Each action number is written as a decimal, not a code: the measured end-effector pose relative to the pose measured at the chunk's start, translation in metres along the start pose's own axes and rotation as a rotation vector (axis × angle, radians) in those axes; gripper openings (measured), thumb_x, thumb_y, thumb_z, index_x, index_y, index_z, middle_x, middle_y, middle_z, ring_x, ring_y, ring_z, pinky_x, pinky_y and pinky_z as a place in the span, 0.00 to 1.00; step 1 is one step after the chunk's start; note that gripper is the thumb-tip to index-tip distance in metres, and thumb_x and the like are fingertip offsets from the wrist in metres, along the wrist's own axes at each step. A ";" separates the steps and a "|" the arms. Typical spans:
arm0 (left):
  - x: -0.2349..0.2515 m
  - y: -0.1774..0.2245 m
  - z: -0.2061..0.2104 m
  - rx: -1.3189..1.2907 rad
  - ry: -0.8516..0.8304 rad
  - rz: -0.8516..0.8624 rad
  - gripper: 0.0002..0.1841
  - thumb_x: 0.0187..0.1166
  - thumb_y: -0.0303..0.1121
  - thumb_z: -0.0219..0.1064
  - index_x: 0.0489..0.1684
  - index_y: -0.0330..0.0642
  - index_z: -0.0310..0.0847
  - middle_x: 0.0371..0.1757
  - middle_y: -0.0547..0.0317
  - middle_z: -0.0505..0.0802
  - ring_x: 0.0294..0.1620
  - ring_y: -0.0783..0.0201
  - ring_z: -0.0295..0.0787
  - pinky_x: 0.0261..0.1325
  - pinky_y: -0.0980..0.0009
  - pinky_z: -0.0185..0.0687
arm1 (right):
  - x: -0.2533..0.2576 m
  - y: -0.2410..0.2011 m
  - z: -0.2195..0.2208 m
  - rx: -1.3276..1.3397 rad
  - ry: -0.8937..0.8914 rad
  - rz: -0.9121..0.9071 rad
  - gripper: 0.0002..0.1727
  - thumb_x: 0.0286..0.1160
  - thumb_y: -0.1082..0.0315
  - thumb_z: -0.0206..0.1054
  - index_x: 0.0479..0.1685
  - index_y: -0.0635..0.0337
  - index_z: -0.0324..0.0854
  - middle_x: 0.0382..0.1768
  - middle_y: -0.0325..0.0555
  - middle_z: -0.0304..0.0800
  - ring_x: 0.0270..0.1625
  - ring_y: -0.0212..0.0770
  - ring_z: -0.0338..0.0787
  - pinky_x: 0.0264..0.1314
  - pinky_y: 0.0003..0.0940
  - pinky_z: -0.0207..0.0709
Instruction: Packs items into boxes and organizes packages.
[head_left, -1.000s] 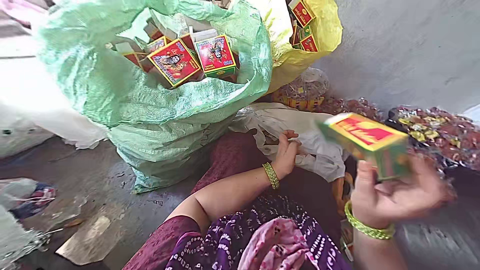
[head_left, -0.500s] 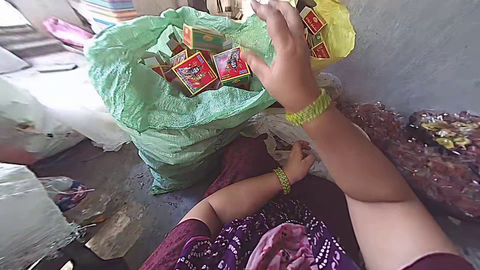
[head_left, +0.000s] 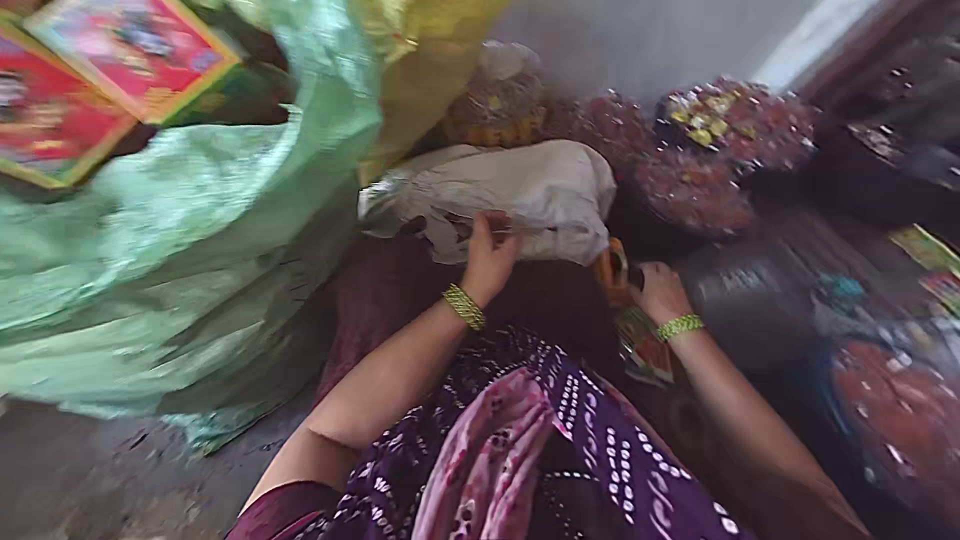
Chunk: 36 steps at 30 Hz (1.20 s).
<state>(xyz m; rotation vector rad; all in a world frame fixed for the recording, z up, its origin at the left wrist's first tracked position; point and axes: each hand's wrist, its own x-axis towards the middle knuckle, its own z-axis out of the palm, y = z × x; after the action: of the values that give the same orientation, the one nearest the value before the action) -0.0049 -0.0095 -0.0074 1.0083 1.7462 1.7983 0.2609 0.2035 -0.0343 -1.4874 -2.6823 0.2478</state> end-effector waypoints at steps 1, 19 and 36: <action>0.001 -0.003 0.003 0.020 -0.017 0.003 0.27 0.82 0.34 0.61 0.79 0.37 0.61 0.66 0.44 0.85 0.51 0.55 0.91 0.50 0.55 0.89 | -0.004 0.030 0.016 -0.018 -0.149 0.163 0.34 0.74 0.61 0.73 0.76 0.73 0.73 0.76 0.79 0.72 0.79 0.76 0.72 0.78 0.72 0.67; 0.006 -0.018 0.025 -0.019 -0.045 -0.125 0.26 0.79 0.28 0.66 0.75 0.36 0.63 0.68 0.44 0.84 0.50 0.54 0.93 0.52 0.54 0.94 | -0.014 0.056 0.136 0.066 -0.384 0.618 0.42 0.75 0.35 0.62 0.66 0.71 0.84 0.70 0.76 0.80 0.77 0.74 0.76 0.75 0.77 0.65; -0.023 0.010 0.023 -0.260 -0.617 -0.228 0.58 0.76 0.57 0.68 0.96 0.43 0.24 0.92 0.40 0.60 0.87 0.48 0.66 0.82 0.46 0.70 | -0.077 -0.134 -0.032 0.389 0.370 -0.598 0.25 0.84 0.62 0.50 0.69 0.67 0.83 0.63 0.59 0.90 0.62 0.52 0.93 0.64 0.52 0.86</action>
<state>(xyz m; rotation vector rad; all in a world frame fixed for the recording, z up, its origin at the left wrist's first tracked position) 0.0285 -0.0127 -0.0033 1.0567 1.1626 1.3353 0.1942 0.0720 0.0219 -0.5291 -2.4437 0.3784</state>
